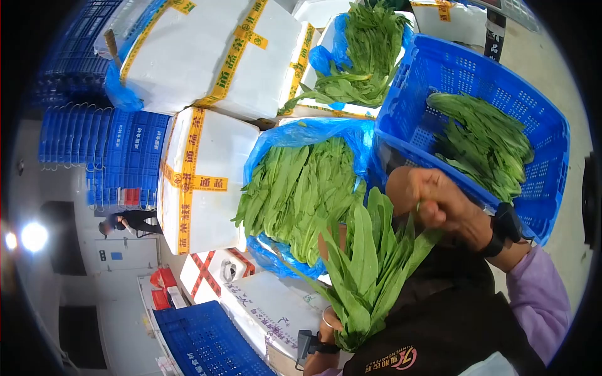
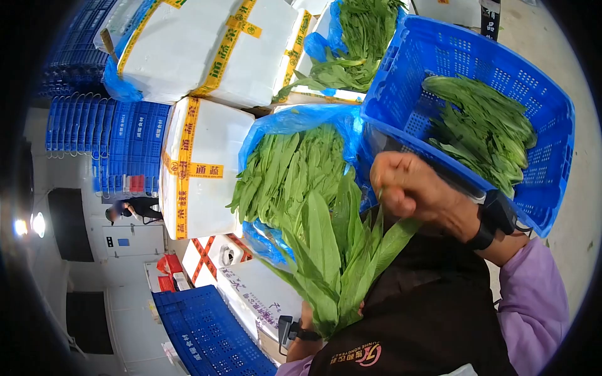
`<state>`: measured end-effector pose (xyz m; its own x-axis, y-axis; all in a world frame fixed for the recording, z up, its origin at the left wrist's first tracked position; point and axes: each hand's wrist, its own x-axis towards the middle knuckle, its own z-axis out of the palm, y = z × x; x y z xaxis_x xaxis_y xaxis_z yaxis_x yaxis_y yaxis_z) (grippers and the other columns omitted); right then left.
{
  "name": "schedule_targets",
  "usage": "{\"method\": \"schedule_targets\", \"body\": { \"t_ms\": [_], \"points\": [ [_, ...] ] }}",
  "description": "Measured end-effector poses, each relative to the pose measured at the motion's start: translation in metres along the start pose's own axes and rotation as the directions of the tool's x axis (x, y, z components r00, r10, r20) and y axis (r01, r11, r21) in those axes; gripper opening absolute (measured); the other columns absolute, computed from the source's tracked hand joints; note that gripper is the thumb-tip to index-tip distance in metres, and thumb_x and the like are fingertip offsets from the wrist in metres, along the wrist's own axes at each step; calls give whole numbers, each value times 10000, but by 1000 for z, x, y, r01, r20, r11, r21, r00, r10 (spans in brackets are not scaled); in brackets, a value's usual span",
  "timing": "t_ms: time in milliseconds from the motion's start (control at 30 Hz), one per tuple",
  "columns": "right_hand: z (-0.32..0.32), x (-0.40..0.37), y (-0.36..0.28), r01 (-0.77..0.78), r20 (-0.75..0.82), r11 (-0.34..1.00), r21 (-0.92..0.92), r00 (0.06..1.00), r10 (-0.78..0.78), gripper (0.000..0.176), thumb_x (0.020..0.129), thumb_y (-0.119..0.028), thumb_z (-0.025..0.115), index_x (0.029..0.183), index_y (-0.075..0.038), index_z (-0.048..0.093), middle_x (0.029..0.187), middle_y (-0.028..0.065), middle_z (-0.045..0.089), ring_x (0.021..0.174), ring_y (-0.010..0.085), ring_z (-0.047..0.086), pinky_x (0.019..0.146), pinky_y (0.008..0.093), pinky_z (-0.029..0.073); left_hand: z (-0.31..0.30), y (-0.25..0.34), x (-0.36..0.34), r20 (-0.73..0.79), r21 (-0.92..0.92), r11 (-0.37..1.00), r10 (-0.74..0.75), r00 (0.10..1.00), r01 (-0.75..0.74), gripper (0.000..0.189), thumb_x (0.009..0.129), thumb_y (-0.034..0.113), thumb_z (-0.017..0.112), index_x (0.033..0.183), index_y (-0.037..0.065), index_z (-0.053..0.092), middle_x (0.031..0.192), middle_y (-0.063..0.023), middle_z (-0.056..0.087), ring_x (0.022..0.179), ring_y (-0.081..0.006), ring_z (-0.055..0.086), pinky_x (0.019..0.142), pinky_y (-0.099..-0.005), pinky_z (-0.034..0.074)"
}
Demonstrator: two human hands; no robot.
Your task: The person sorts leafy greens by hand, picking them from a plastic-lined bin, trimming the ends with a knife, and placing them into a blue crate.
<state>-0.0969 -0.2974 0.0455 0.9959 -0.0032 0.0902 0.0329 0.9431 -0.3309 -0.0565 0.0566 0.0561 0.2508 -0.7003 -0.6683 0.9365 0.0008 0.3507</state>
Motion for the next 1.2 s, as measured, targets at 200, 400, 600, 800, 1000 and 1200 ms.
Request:
{"method": "schedule_targets", "body": {
  "t_ms": [200,400,600,800,1000,1200],
  "points": [
    [7,19,-20,-25,-139,702,-712,985,-107,181,950,-154,599,973,16,656,752,42,620,589,63,526,546,201,434,-48,-9,-2,56,-77,995,-53,997,57,839,653,328,617,1350,-91,408,1224,-281,553,1094,-406,569,966,-471,446],
    [23,37,-20,26,34,416,-909,999,12,194,932,-179,633,954,10,671,744,15,612,631,47,544,546,214,423,-78,-16,7,86,-90,990,-100,991,108,1017,464,195,783,1364,-85,402,1305,-261,528,1170,-405,539,1053,-471,391],
    [20,51,-9,25,14,561,-827,1000,-25,212,913,-189,662,799,-15,621,740,6,609,588,46,543,482,203,389,-101,-27,19,231,-37,998,-37,972,47,761,871,452,539,1410,-50,347,1267,-337,503,1125,-438,554,946,-520,467],
    [68,69,-12,222,97,238,-946,890,-445,117,908,-67,612,989,-10,674,816,26,614,615,53,546,513,189,408,-100,-25,18,277,-151,986,114,954,-74,772,834,379,600,1421,-44,333,1298,-322,487,1158,-434,534,971,-518,449],
    [60,168,-52,560,783,-555,-615,355,-510,150,894,29,600,1034,2,648,971,93,627,928,183,574,777,272,464,-92,-22,2,312,-262,902,416,854,-344,800,797,307,661,1432,-39,320,1329,-308,472,1192,-430,514,996,-517,432],
    [-38,265,-78,330,465,-378,-865,810,-358,713,895,-170,627,1511,-135,271,1451,159,412,972,163,581,789,275,483,-91,5,-1,346,-147,721,679,648,-677,844,731,175,740,1448,5,329,1389,-191,463,1257,-322,476,1060,-438,371]
  ]
}}
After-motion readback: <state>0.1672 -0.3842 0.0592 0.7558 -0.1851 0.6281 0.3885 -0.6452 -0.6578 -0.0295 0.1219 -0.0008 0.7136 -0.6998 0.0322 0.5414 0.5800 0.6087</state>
